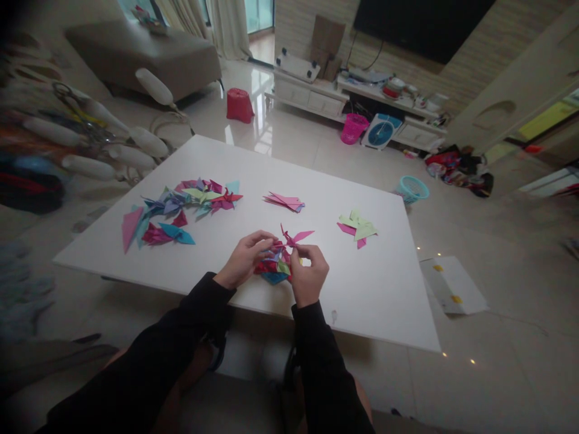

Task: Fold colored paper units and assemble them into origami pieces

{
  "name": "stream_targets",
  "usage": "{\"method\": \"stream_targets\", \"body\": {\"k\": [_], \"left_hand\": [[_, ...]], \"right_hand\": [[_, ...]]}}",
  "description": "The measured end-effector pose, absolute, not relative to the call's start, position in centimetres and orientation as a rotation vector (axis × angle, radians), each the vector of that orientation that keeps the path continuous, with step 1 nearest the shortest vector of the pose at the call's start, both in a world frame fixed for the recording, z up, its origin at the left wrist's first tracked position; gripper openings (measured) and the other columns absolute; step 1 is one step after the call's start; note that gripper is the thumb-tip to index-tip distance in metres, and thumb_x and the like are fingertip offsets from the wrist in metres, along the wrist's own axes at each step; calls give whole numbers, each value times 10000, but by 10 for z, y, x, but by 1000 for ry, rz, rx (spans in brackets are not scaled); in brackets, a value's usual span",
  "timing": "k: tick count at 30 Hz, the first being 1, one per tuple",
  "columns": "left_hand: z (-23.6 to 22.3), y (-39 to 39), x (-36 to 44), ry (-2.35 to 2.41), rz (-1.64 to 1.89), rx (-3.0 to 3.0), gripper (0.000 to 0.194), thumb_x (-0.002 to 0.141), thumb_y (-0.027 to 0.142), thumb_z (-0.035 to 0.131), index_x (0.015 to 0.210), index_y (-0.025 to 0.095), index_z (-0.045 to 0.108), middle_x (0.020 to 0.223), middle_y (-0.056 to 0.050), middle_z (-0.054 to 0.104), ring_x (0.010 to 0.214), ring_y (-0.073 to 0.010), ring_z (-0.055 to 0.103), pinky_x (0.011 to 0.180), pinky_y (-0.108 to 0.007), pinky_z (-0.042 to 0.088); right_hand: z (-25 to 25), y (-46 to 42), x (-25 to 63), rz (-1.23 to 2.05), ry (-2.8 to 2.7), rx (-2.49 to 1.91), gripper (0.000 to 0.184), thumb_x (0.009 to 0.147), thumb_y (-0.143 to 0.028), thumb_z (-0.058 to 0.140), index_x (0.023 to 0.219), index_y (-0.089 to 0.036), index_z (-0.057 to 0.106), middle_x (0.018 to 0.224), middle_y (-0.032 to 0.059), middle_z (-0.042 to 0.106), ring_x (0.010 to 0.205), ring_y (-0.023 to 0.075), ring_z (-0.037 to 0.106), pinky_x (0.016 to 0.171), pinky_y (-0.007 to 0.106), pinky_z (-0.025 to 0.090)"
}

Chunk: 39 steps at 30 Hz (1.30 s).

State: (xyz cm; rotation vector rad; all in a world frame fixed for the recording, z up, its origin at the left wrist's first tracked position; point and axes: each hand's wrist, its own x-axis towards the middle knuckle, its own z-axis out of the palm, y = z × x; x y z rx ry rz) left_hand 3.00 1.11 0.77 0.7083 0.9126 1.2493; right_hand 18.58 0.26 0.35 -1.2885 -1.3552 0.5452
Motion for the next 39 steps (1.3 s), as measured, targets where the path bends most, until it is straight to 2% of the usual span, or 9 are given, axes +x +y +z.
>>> {"method": "stream_targets", "body": {"k": [6,10,13,17,26,31,39], "left_hand": [[5,7,39,873,1159,677,294,656,295,893,798,93,734,833,-62,699,741,-134,651,712,-245,517],[6,4,42,713,1150,473,325,659,257,905,711,116,617,779,-16,658,703,-85,627,705,-200,522],[6,4,43,663,1132,390,391,643,212,918,756,138,551,771,6,646,676,-68,626,668,-170,518],[4,5,43,673,1115,387,448,639,187,919,845,156,523,804,-1,674,672,-91,652,628,-182,524],[2,6,48,734,1148,454,554,578,189,946,874,172,478,744,2,701,611,-103,651,583,-182,497],[4,2,50,712,1117,489,565,593,148,926,921,180,467,808,-18,731,669,-130,691,634,-217,531],[4,6,48,804,1129,654,548,571,136,919,897,174,480,788,-28,737,681,-151,705,664,-253,545]], "right_hand": [[4,3,183,583,-1274,-1306,77,846,-260,694,837,-183,690,773,24,686,715,171,636,707,316,524],[4,0,182,612,-1273,-1299,102,843,-280,700,831,-179,687,762,25,688,706,167,636,696,310,526],[4,-2,180,619,-1288,-1289,119,841,-292,704,830,-174,689,761,22,688,708,165,640,699,309,529],[5,-1,178,644,-1276,-1286,143,829,-304,722,820,-163,695,755,19,694,700,160,644,694,303,526],[6,-1,173,775,-1130,-1231,181,798,-323,775,801,-155,706,719,13,705,680,152,635,680,286,507],[3,0,173,871,-986,-1233,209,748,-338,808,785,-151,723,712,11,713,682,148,629,677,282,500],[-4,5,173,1062,-735,-1199,210,664,-310,833,774,-159,739,732,17,719,695,151,628,672,291,494]]}}
